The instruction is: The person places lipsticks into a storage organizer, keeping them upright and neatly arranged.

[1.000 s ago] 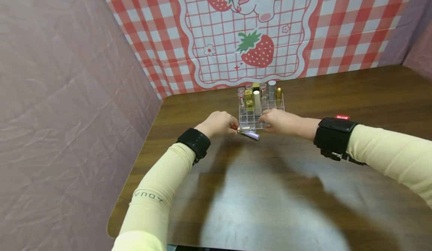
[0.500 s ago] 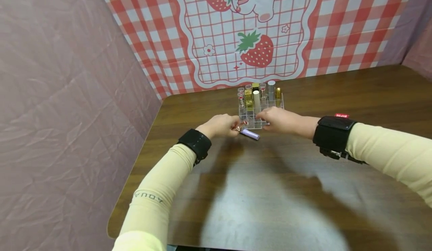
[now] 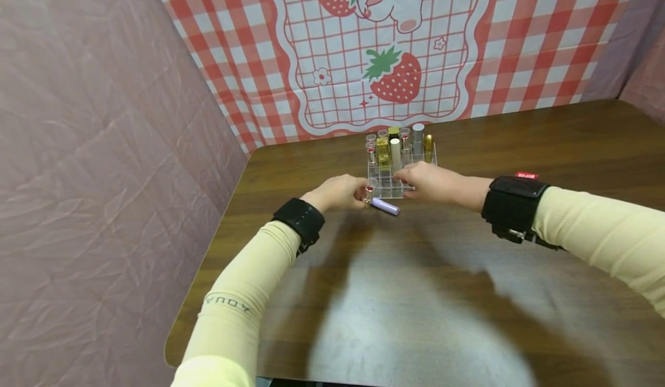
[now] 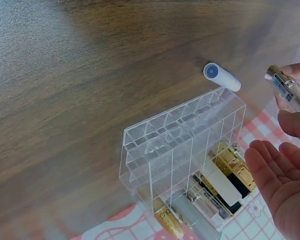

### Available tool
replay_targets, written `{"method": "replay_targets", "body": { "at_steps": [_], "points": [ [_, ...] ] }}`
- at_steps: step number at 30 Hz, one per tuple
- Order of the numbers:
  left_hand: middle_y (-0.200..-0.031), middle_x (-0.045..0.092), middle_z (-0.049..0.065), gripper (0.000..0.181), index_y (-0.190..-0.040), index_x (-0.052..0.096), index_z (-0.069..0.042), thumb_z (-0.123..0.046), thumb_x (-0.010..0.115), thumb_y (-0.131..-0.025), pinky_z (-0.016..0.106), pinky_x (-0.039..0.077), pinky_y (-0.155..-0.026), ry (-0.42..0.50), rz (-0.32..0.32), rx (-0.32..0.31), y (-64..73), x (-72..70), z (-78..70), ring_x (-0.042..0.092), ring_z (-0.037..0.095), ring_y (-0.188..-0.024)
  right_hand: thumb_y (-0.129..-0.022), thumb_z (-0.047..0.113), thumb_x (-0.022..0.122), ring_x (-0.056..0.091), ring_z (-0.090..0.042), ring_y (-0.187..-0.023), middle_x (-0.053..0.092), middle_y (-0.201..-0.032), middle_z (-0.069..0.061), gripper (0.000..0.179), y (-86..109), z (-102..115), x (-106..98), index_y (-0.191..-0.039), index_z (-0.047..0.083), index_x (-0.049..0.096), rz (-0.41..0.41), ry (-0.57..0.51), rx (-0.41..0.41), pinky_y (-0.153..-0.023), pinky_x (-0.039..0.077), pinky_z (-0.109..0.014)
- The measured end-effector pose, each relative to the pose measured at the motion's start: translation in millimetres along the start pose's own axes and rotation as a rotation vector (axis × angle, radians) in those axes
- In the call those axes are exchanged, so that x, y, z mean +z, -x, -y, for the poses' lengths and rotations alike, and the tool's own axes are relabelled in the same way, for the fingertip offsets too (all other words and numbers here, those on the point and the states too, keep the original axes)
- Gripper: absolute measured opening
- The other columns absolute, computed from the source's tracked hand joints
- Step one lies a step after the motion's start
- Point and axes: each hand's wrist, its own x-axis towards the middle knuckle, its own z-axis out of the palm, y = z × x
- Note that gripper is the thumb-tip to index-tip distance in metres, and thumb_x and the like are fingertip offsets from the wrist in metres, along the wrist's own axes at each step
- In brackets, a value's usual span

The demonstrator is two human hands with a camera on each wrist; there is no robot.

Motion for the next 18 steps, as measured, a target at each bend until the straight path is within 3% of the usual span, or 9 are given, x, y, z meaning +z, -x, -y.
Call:
{"method": "replay_targets", "body": {
  "at_steps": [6,11,18],
  "points": [
    [-0.077,0.058,0.000,0.021,-0.087,0.057,-0.009,-0.025,0.068,-0.080,0.024,0.041,-0.062,0.018,0.006,0.006,-2.2,1.8,-1.5,0.053,0.012,-0.070,-0.078,0.000,0.063,0.061,-0.026,-0.080,0.064,-0.092,-0.020,0.032,-5.8,5.4,-3.2,-0.108,-0.011,0.058,0.005,-0.043,0.023,-0.070,0.051,-0.038],
    [-0.080,0.063,0.003,0.021,-0.089,0.061,-0.005,-0.022,0.070,-0.080,0.024,0.044,-0.065,0.044,0.015,0.024,-3.7,3.0,-6.7,0.057,0.013,-0.073,-0.080,0.006,0.064,0.049,-0.015,-0.065,0.058,-0.075,-0.009,0.031,-21.7,15.9,-8.6,-0.108,-0.008,0.060,0.032,-0.090,0.050,-0.059,0.042,-0.030],
    [-0.085,0.067,0.006,0.020,-0.090,0.064,-0.003,-0.021,0.069,-0.081,0.023,0.047,-0.072,0.056,0.036,0.031,-5.7,3.2,-12.5,0.062,0.017,-0.079,-0.072,0.009,0.066,0.039,-0.011,-0.053,0.050,-0.059,-0.001,0.009,-46.9,33.3,-19.8,-0.071,0.002,0.062,0.105,-0.070,0.135,-0.050,0.036,-0.023]
  ]
}}
